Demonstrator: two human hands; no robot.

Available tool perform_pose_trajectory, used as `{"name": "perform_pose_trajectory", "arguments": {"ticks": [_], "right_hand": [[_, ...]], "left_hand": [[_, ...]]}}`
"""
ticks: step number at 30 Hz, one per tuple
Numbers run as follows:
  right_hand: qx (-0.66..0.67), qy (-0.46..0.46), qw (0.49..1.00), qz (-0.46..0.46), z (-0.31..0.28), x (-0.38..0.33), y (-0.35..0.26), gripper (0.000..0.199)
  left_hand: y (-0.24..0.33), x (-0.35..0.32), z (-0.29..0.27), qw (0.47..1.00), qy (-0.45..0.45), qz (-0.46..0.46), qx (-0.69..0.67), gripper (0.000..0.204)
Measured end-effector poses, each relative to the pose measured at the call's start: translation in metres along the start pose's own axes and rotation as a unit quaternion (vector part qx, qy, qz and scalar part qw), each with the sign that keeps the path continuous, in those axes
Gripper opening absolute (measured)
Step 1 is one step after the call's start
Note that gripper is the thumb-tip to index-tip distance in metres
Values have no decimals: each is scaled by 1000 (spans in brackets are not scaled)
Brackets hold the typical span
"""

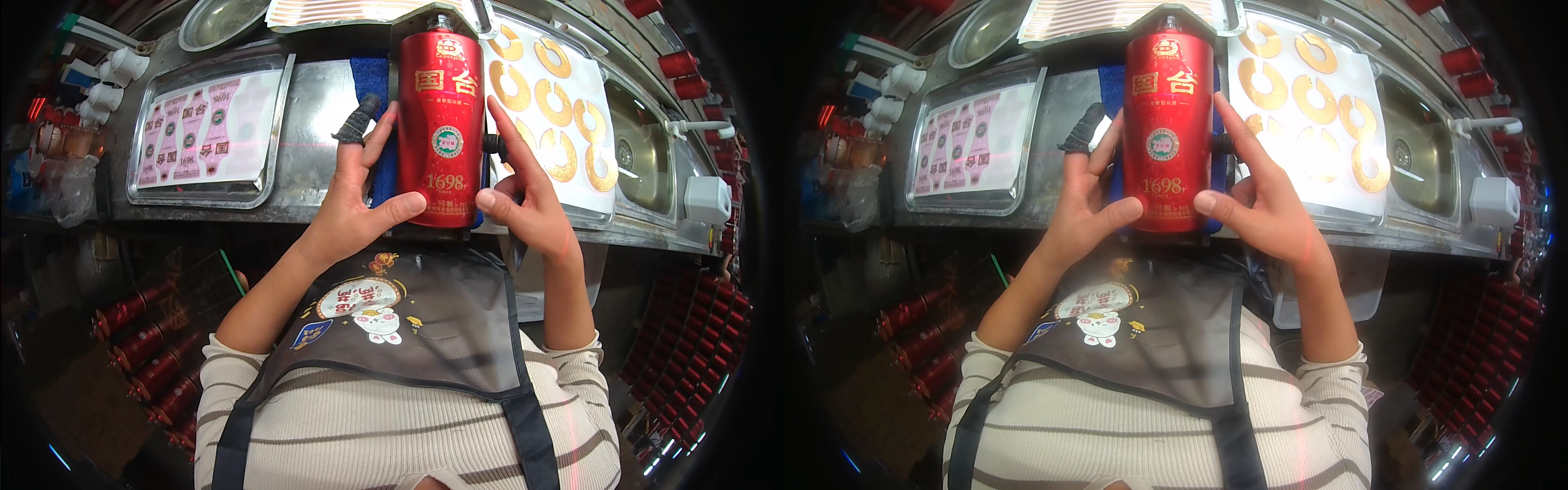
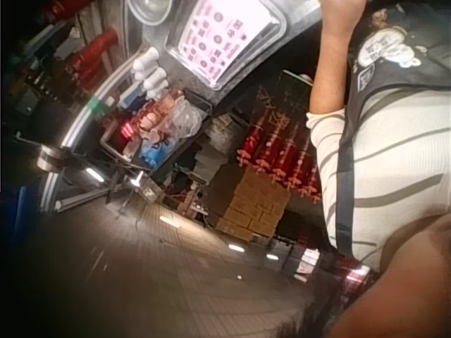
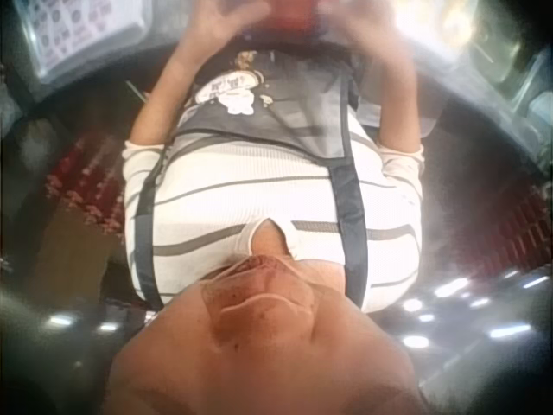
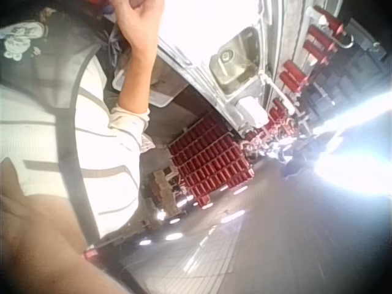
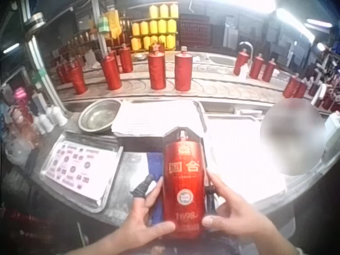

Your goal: The person applies round paper labels to the neck and body of red cylindrical cans. They peel each label from a sheet, position it on the can, and smooth it down with their fingers. The cans are handled one at a time on a stainless steel work surface.

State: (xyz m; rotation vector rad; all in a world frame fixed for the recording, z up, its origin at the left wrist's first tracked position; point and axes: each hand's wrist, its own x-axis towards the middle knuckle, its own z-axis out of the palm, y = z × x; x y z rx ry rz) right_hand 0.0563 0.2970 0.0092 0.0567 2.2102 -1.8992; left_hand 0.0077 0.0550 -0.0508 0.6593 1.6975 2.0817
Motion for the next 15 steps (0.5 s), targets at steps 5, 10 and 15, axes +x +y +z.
{"name": "perform_pose_trajectory", "arguments": {"ticks": [5,10,15], "right_hand": [[-24,9,1000,-14,6,-2,2,105],[-50,18,998,-37,5,0,5,103],[100,174,979,24,-28,15,26,52]], "left_hand": [[1,-1,4,1000,12,3,-18,100],[0,-1,3,1000,5,-1,-16,100],[3,-4,-1,999,19,-11,-32,102]]}}
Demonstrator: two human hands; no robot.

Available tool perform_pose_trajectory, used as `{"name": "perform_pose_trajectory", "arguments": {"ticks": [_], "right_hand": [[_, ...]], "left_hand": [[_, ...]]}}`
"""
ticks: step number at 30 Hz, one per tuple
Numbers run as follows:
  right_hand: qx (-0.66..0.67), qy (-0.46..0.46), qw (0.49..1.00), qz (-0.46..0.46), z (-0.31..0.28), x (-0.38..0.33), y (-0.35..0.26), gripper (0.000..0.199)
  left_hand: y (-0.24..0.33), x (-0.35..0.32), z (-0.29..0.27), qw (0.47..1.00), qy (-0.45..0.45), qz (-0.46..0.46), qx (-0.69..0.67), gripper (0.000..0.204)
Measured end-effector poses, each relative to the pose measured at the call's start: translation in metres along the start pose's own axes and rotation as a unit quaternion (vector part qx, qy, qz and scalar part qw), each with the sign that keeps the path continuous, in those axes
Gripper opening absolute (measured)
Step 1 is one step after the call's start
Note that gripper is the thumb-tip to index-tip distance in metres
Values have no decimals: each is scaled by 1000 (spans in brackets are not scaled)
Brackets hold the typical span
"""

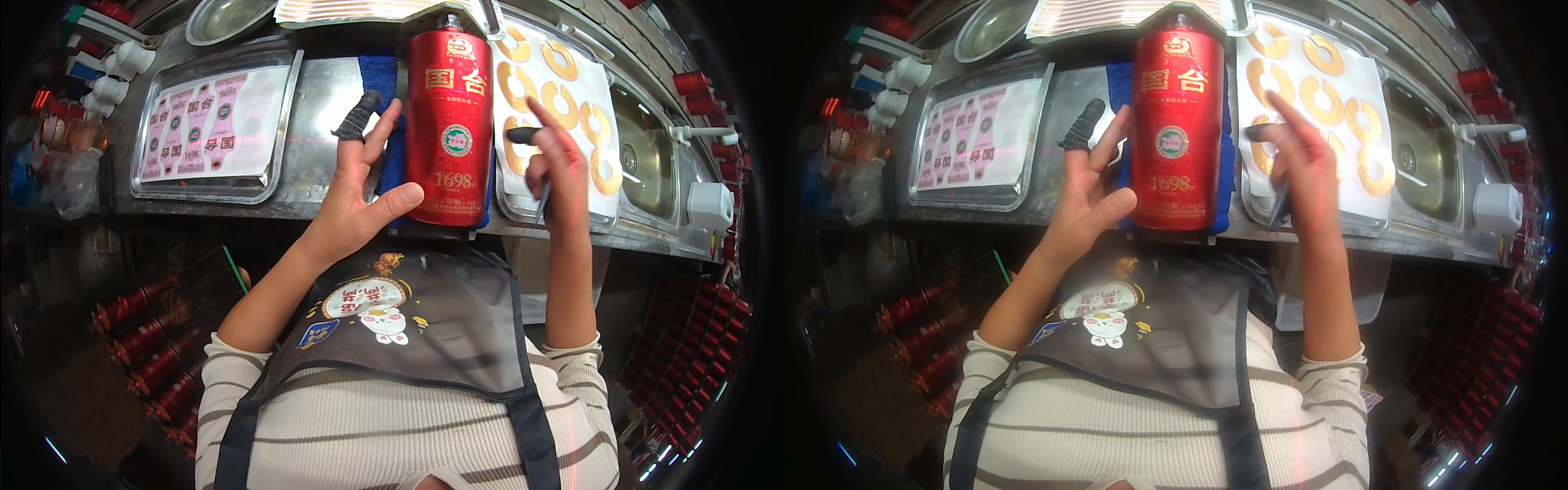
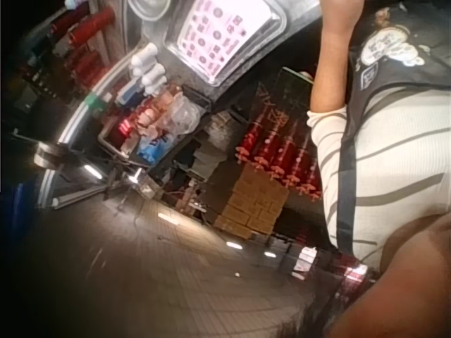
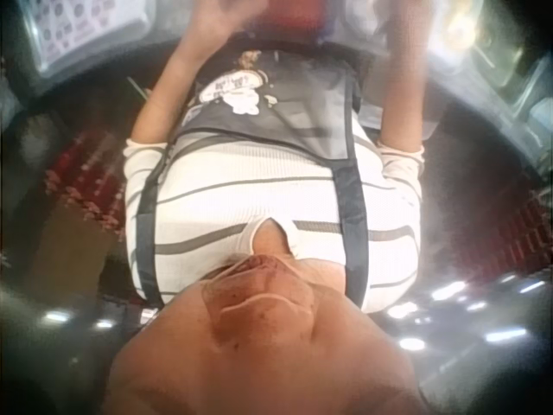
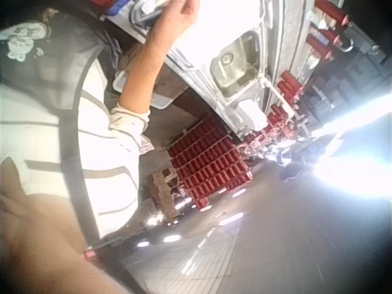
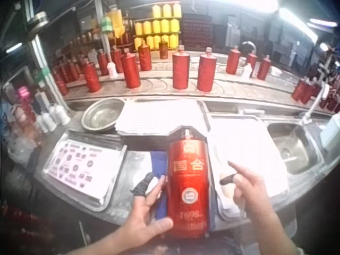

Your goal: The person applies round paper labels to the neck and body of red cylindrical cans. They peel each label from a sheet, position it on the can, and smooth it down with their fingers. The cans are handled one at a time on a stainless steel work surface.

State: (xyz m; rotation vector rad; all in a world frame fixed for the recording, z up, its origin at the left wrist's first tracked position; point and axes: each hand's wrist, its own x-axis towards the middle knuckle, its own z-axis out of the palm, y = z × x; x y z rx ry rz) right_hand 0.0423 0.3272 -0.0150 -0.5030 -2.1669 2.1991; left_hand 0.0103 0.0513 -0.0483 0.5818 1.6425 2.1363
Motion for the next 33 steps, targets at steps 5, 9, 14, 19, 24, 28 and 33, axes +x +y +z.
{"name": "perform_pose_trajectory", "arguments": {"ticks": [5,9,14,19,24,28,33], "right_hand": [[266,64,960,60,-34,15,0,37],[-92,48,976,-192,42,-37,-46,53],[-324,-123,851,-394,61,-19,-64,24],[-297,-22,844,-446,56,86,-88,23],[-339,-232,823,-392,61,46,-99,32],[-346,-133,816,-444,79,80,-90,28],[-212,20,902,-375,54,38,-67,22]], "left_hand": [[6,-1,12,994,-17,12,104,117],[9,-6,12,981,-18,13,192,117],[13,-2,16,982,-25,22,188,116],[11,-4,20,984,-16,9,176,115],[11,-4,19,974,8,12,227,114],[4,-7,21,986,24,22,163,113],[12,-1,14,959,25,67,273,91]]}}
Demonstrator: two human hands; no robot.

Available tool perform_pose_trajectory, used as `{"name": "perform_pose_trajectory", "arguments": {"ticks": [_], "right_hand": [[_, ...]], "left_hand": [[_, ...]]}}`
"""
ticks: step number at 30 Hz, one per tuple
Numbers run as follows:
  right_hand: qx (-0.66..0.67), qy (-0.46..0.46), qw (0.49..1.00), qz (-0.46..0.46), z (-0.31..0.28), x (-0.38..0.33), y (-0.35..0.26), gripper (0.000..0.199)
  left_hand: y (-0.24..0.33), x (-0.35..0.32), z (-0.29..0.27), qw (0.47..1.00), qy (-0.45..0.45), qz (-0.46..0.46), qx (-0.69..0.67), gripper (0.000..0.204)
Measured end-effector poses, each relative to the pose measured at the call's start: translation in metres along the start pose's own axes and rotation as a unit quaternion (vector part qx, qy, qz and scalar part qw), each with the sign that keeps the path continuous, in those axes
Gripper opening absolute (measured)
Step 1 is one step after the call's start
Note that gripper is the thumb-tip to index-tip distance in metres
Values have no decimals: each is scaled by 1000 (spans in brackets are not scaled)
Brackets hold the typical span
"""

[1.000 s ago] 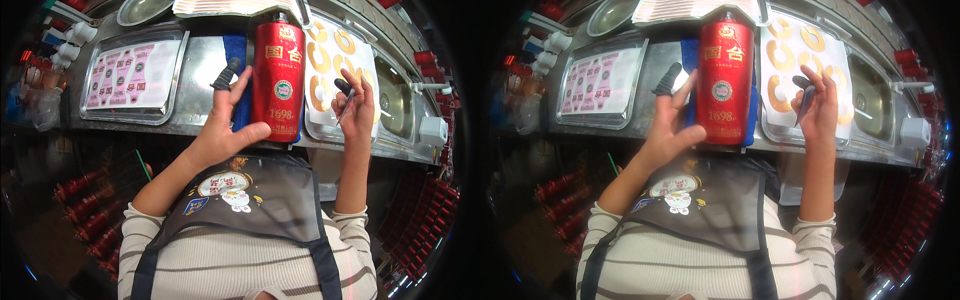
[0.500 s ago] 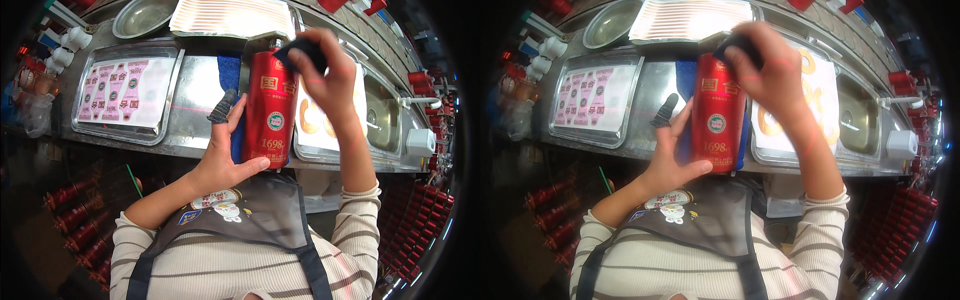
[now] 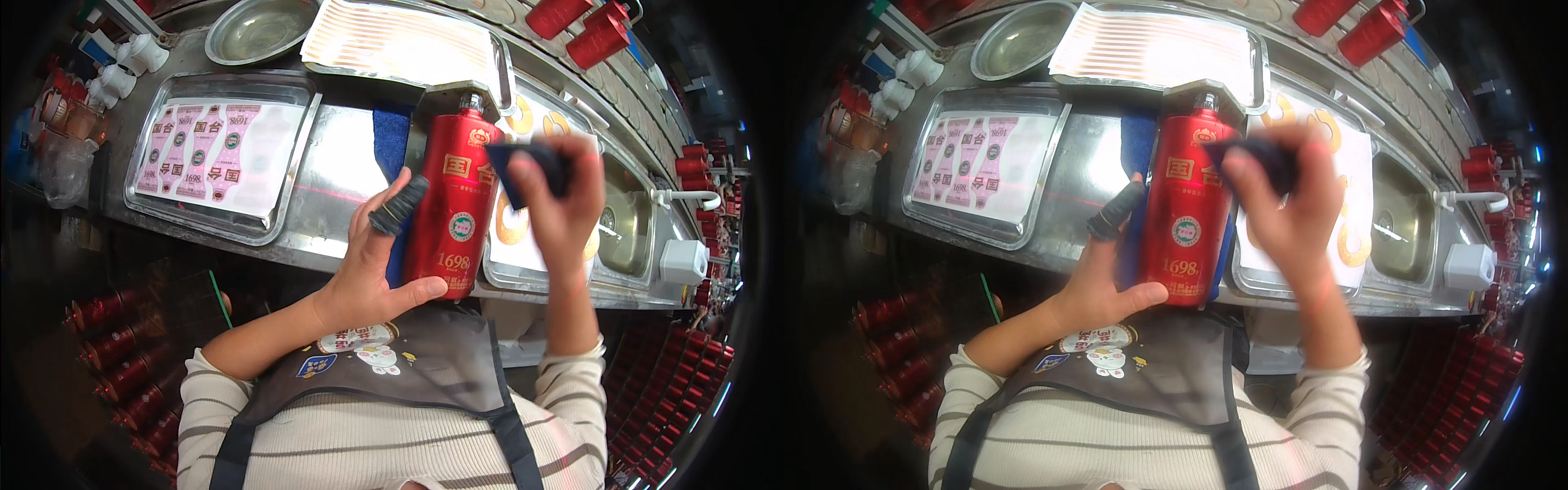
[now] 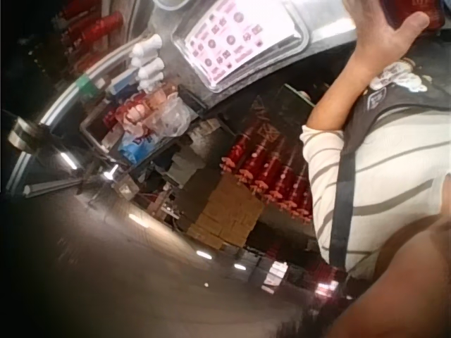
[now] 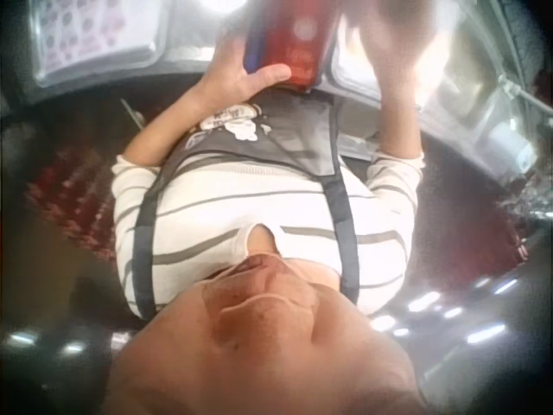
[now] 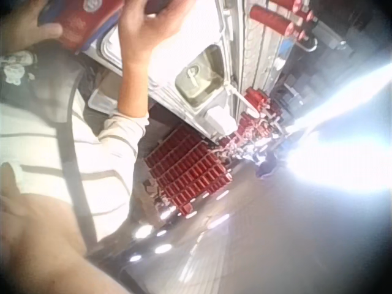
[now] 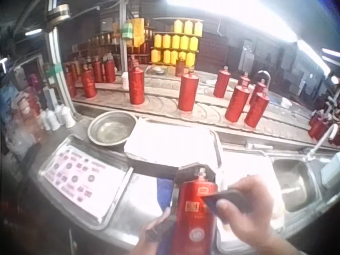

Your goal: The person applies round paper labels to the neck and body of red cylindrical cans. They peel each label from a sheet, position it on the can, and smooth it down with their fingers. The cans are handled one at a time on a stainless steel work surface.

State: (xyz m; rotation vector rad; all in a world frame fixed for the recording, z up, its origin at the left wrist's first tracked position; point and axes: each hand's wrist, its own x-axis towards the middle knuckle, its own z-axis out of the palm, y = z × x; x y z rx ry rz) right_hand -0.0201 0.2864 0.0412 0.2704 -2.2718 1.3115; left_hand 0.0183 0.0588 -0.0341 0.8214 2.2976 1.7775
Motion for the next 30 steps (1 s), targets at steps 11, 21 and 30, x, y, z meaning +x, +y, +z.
{"name": "perform_pose_trajectory", "arguments": {"ticks": [11,21,30], "right_hand": [[-37,-3,999,-19,9,-12,2,21],[-101,0,985,-138,9,25,16,21],[-41,-147,936,-317,-2,-79,-17,25]], "left_hand": [[-7,45,-10,985,42,44,160,52],[-20,22,-16,992,80,11,95,54],[-2,-4,-12,998,43,-40,-18,62]]}}
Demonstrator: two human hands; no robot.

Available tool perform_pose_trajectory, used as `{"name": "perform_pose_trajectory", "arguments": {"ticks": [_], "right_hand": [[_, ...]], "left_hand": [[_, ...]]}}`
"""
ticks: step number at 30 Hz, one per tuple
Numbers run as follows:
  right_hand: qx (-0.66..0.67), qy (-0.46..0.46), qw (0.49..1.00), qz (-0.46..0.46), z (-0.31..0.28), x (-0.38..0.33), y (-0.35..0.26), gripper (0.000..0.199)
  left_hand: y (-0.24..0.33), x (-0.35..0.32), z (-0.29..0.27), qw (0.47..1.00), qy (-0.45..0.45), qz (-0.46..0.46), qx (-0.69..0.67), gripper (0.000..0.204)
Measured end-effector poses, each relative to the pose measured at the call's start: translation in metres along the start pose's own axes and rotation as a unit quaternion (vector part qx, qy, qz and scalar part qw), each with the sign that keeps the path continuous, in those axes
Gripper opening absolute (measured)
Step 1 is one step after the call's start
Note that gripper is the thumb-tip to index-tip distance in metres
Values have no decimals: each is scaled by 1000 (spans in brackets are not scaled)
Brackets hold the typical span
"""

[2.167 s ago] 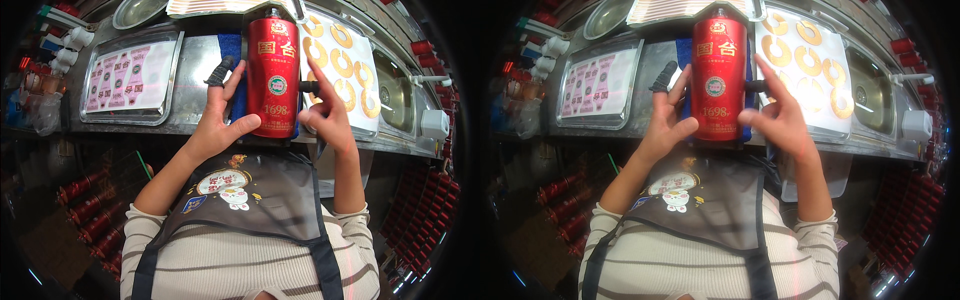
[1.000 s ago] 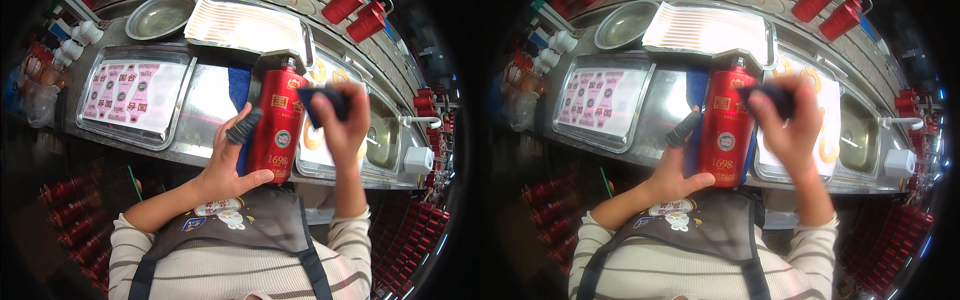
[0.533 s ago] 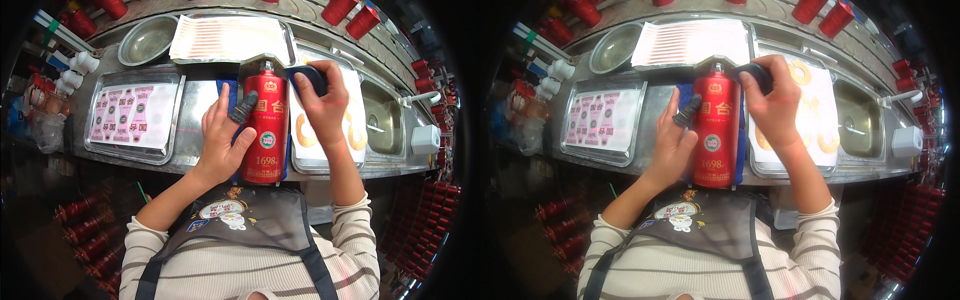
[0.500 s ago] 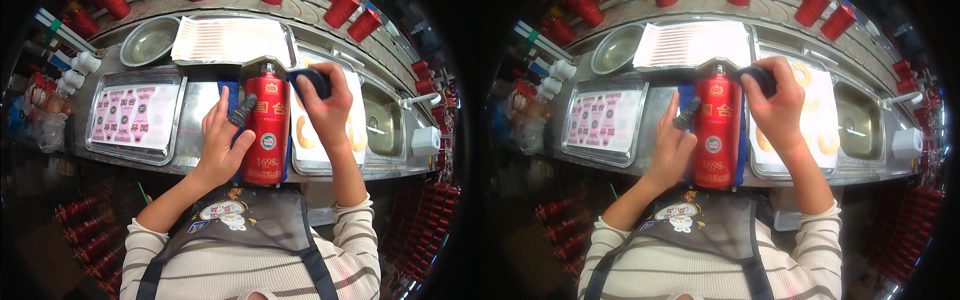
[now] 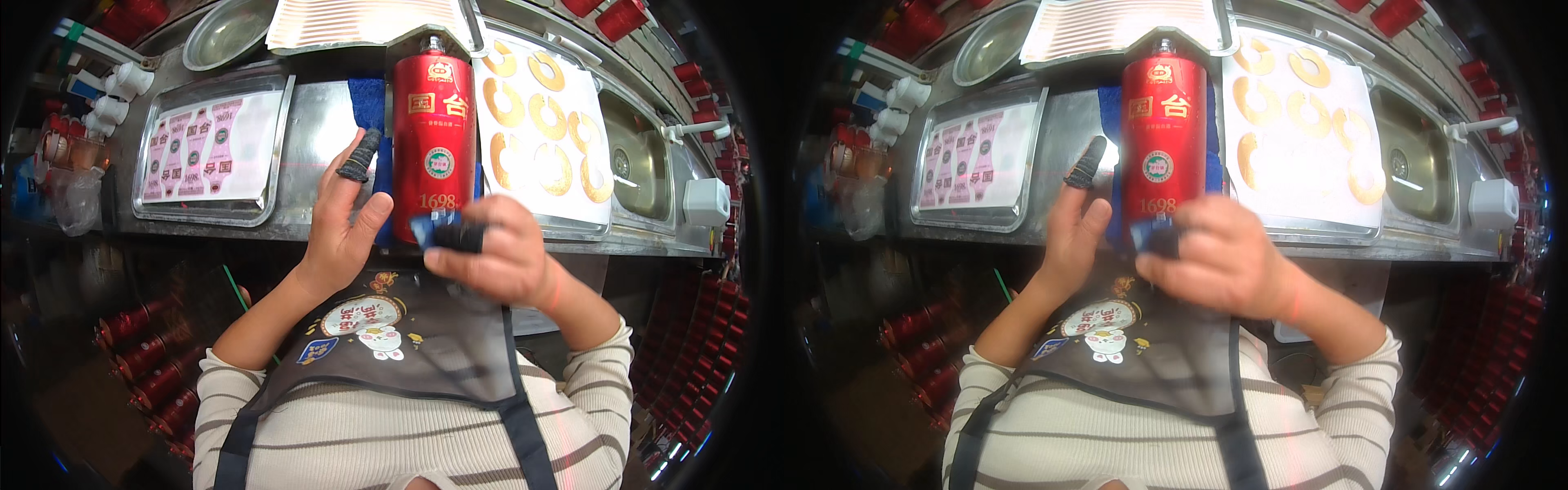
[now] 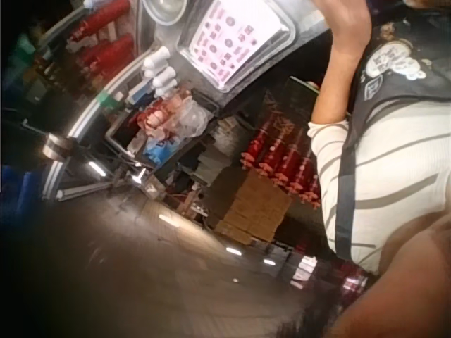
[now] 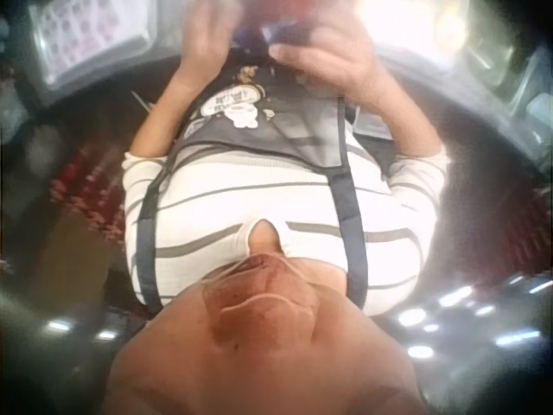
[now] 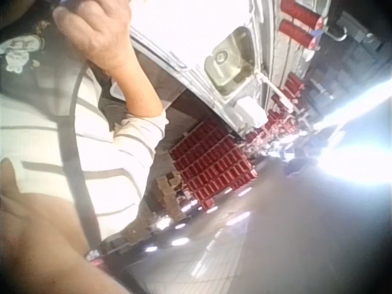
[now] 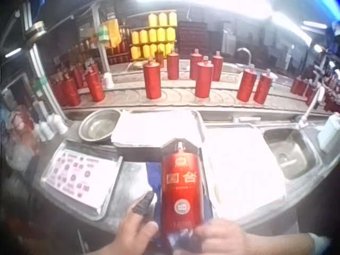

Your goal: The person applies round paper labels to the neck and body of red cylindrical cans. They peel each label from a sheet, position it on the can, and smooth it down with their fingers. The cans are handled one at a time on a stainless steel work surface.

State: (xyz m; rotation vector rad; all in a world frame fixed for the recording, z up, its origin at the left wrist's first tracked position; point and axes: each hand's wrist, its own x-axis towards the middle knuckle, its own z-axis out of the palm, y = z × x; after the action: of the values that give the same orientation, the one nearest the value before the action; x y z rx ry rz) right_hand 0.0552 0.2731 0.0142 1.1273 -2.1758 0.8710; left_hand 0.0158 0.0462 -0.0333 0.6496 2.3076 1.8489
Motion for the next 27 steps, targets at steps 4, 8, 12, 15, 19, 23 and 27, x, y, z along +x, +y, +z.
{"name": "perform_pose_trajectory", "arguments": {"ticks": [4,8,12,15,19,23,27], "right_hand": [[89,-34,990,107,-18,-8,-14,30],[146,188,903,358,-3,15,-14,29],[106,245,867,420,39,0,-19,25],[185,291,767,541,29,-34,-20,19],[220,314,752,536,23,-49,-18,22],[199,285,800,490,29,-14,-27,24],[104,265,789,545,20,-47,-2,22]], "left_hand": [[2,-15,8,1000,-21,10,-9,62],[5,-16,21,999,19,29,-7,70],[3,-13,19,999,-37,-21,-19,74],[0,-13,22,1000,-25,1,-4,74],[-3,-7,22,998,-10,-10,-66,73],[-1,-19,25,998,13,-28,-55,73],[8,-29,23,966,38,151,208,58]]}}
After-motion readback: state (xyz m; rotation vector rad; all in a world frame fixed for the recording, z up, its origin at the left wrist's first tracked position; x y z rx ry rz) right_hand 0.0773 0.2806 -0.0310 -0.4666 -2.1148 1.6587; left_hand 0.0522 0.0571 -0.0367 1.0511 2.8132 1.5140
